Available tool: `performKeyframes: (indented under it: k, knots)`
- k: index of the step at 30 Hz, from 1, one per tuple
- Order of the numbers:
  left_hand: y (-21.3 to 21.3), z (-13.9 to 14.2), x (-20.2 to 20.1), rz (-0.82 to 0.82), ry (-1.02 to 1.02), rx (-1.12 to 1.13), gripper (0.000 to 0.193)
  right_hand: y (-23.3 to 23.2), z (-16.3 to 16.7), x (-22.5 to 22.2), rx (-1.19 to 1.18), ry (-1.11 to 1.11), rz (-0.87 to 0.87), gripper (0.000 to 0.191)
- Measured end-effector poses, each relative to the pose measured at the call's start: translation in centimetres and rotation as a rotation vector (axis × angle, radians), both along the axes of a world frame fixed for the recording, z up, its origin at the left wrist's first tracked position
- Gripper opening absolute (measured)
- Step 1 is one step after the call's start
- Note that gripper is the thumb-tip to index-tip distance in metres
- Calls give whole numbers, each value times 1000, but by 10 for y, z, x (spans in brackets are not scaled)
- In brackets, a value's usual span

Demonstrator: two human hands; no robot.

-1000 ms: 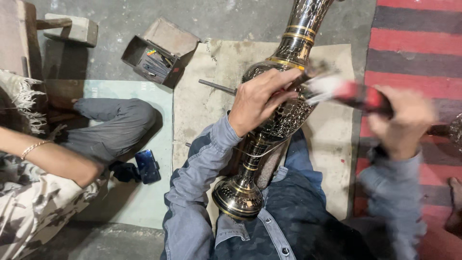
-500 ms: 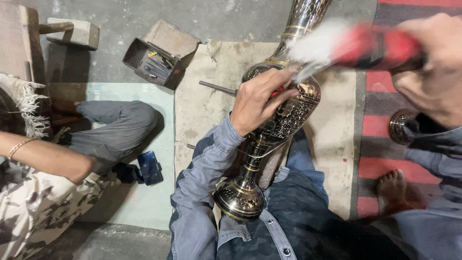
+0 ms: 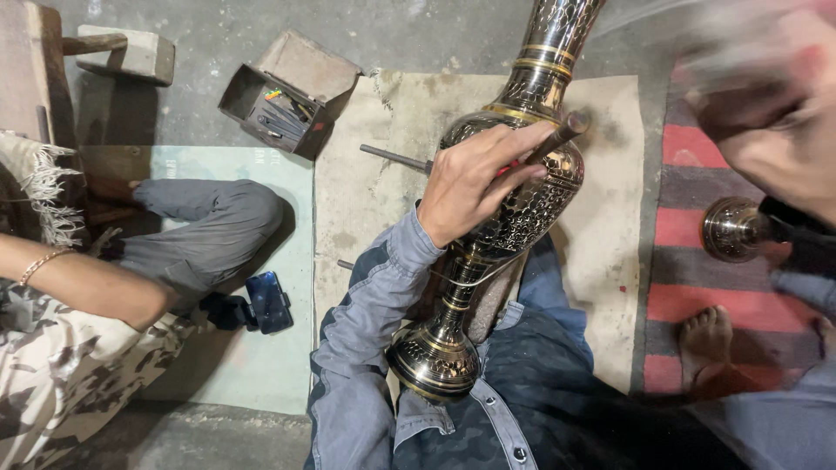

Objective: The person sits on the floor holding a large engraved brass vase between their legs, steadying a punch against its decorated surface with one hand and striking it with a hammer in the other, working the pattern around the vase body. Another worker beside them performs similar work on a brass item.

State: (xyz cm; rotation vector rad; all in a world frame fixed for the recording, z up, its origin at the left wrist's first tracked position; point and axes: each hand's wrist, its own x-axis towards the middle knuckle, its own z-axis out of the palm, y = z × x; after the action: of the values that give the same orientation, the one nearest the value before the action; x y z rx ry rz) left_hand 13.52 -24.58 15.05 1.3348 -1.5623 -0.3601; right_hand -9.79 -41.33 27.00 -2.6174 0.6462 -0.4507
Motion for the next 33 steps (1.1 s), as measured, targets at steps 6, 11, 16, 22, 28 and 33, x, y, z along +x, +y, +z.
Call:
performKeyframes:
  k: [6,11,16,22,28,33]
  knots:
    - [1,2,1,-5,-26,-12,42,3,21,0,-76,280,-127,28]
    - [2,3,1,-7,-28,-14,43,7,25,14,-72,192,-91,19]
    - [0,-2,0,-3,-75,-3,46,8,31,17,-59,230,-45,13]
    - [-3,-9,0,10,-117,30,36,21,38,16,-178,349,-122,21]
    - [0,-2,2,-6,-97,-60,41,26,37,13,-132,530,-301,14]
    - [1,2,3,-28,-90,4,45,13,20,2,-80,208,-64,12]
